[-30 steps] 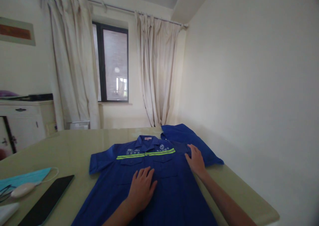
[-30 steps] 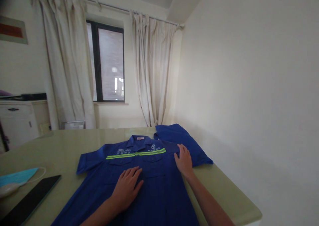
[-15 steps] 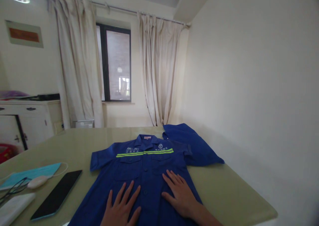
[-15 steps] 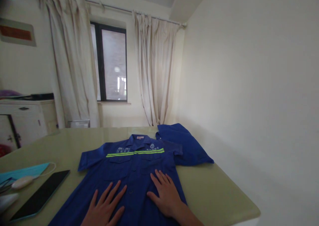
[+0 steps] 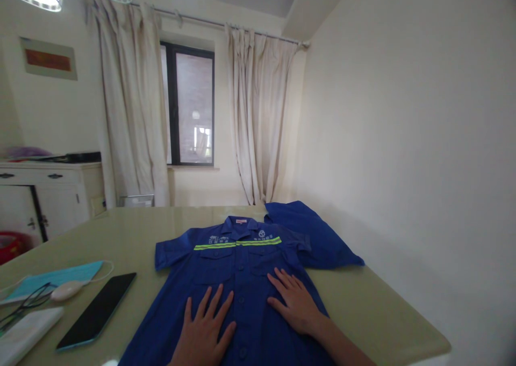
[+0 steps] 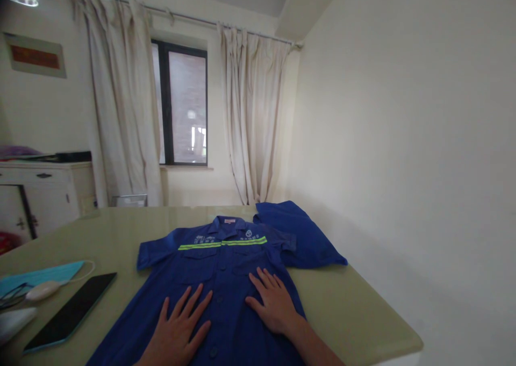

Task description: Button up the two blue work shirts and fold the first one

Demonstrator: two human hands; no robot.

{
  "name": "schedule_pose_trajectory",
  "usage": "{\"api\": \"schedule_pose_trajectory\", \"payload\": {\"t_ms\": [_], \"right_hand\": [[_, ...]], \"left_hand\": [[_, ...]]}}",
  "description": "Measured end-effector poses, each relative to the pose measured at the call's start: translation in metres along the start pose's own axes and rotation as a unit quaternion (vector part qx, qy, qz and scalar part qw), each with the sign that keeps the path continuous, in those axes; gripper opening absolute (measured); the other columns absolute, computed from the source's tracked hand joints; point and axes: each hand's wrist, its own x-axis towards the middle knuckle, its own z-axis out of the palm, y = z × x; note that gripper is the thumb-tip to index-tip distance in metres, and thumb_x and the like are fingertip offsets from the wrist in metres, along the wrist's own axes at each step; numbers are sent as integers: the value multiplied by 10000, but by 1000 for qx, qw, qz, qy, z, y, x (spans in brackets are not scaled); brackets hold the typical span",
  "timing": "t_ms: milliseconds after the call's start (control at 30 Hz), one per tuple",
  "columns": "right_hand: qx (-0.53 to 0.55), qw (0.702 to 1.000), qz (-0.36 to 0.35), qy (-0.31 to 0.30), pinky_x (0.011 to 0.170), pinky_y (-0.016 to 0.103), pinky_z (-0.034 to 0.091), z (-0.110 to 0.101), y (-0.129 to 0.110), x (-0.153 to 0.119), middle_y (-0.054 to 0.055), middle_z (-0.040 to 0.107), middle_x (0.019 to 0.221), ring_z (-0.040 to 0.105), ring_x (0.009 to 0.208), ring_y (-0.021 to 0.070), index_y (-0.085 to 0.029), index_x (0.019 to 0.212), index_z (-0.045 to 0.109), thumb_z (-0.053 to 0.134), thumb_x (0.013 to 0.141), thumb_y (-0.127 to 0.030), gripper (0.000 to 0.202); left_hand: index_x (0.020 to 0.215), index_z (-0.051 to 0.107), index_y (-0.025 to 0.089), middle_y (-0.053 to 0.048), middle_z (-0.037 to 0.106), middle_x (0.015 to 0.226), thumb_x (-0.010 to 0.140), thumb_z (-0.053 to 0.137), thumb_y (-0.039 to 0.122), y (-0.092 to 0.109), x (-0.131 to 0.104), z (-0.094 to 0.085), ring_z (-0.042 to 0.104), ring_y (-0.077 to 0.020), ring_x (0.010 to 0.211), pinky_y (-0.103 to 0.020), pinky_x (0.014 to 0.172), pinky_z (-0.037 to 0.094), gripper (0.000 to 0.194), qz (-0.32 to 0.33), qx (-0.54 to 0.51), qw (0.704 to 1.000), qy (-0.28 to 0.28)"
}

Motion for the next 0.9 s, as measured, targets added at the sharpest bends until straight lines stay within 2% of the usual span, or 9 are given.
{"api": "schedule_pose_trajectory", "payload": {"t_ms": [200,267,333,400,467,567,700,800,900], "right_hand": [[-5,1000,-12,-4,1225,493,229,-7,-4,-18,6,308,1640,312,1496,306,-399,1547,366,394,935,-753,708],[-27,1000,0,2,1175,490,323,-18,-6,-14,55,460,1561,439,1414,340,-350,1503,474,405,917,-768,723],[-52,998,16,41,1126,479,381,-32,-3,-2,106,572,1460,522,1330,351,-283,1455,554,385,929,-755,726],[-75,991,33,101,1127,464,375,-47,8,18,130,566,1461,515,1334,338,-229,1459,548,364,958,-713,720],[-93,983,62,145,1160,446,329,-58,26,38,128,463,1550,433,1411,317,-205,1505,483,362,980,-667,710],[-108,976,130,138,1173,439,299,-60,58,61,126,341,1623,345,1474,305,-205,1562,380,358,991,-633,714],[-96,978,181,37,1165,453,300,-40,90,69,134,380,1602,375,1462,310,-221,1558,388,344,982,-647,718],[-95,979,175,47,1183,437,268,-25,99,66,127,370,1609,356,1474,301,-229,1556,392,337,980,-654,718],[-86,979,173,65,1194,431,250,-20,100,63,120,367,1611,349,1477,295,-236,1553,399,337,980,-656,713]], "left_hand": [[1523,240,488,24,182,1651,907,356,737,1,-13,14,160,-432,1519,-828,1123,64,674,-11,-7,999,-43],[1505,320,504,29,261,1639,865,407,774,0,-12,8,236,-444,1503,-803,1134,164,701,-7,-20,998,-56],[1493,423,459,15,411,1594,867,396,781,-8,-3,-7,370,-418,1460,-693,1148,317,705,-8,-46,998,-40],[1480,502,327,-28,548,1509,935,331,699,-28,14,-24,486,-351,1393,-534,1154,403,683,-23,-65,997,21],[1440,536,172,-100,584,1464,980,303,557,-61,37,-38,519,-309,1361,-442,1174,379,643,-60,-41,992,98],[1433,469,-2,-248,519,1478,960,309,396,-120,67,-46,445,-361,1411,-473,1171,326,639,-168,69,968,174],[1356,514,14,-307,637,1266,973,269,423,-174,76,-42,576,-442,1247,-531,981,436,612,-327,90,933,122],[1218,586,70,-252,709,1074,980,264,407,-182,70,-46,634,-415,1152,-471,896,460,523,-341,88,932,80],[1263,544,78,-243,699,1123,975,299,387,-181,68,-53,615,-409,1189,-479,916,448,489,-314,132,938,65]]}}
